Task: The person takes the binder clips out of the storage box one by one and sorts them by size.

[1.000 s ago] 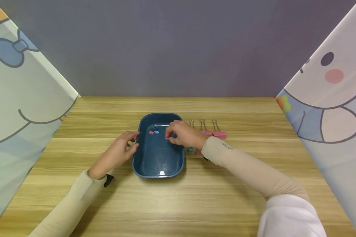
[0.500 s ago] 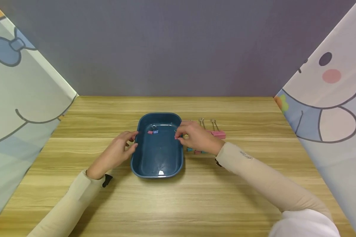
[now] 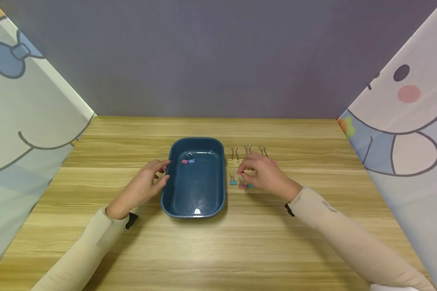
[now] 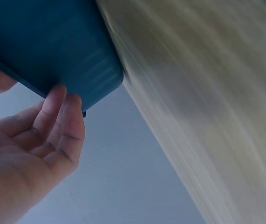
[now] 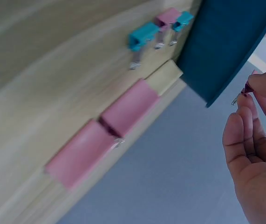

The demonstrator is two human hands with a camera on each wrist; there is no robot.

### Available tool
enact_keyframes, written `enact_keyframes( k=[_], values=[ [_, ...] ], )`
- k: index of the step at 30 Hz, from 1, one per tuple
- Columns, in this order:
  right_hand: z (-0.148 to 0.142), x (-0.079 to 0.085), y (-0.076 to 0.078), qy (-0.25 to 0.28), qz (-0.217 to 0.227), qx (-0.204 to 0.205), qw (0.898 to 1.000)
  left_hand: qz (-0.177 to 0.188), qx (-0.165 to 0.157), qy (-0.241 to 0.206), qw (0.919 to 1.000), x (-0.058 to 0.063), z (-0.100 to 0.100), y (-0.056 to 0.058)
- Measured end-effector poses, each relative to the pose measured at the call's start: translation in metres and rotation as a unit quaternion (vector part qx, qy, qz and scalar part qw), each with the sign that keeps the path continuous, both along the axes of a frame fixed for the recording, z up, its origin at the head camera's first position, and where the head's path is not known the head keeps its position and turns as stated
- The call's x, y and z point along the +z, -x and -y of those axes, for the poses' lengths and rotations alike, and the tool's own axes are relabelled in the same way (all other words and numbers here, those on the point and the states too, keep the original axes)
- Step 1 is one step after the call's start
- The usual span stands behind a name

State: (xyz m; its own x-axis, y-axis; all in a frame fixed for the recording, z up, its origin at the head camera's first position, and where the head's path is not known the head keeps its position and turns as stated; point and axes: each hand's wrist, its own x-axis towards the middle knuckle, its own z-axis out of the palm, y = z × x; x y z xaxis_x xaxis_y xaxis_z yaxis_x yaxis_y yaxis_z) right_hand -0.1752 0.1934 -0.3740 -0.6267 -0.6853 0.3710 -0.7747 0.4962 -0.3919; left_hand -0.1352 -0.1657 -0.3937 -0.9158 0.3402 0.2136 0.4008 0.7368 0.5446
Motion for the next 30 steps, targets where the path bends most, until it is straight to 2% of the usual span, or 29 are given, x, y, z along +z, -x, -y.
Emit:
enact_keyframes(
  k=[7,16,24,30],
  values=[
    [-0.025,-0.009,-0.007,-0.002,-0.009,-0.020,1.000,0.000,-0.003,0.000,1.0000,0.002,-0.001,0.000],
    [-0.048,-0.023,-0.015,-0.027,0.009,-0.046,0.999,-0.001,-0.004,0.000,1.0000,0.002,0.000,0.000],
    [-0.054,-0.037,-0.017,-0.033,0.061,-0.053,0.996,0.000,-0.005,0.004,1.0000,0.002,0.000,0.000],
    [-0.055,-0.042,-0.016,-0.044,0.088,-0.063,0.993,-0.001,-0.006,0.004,1.0000,0.002,-0.001,0.000]
  ],
)
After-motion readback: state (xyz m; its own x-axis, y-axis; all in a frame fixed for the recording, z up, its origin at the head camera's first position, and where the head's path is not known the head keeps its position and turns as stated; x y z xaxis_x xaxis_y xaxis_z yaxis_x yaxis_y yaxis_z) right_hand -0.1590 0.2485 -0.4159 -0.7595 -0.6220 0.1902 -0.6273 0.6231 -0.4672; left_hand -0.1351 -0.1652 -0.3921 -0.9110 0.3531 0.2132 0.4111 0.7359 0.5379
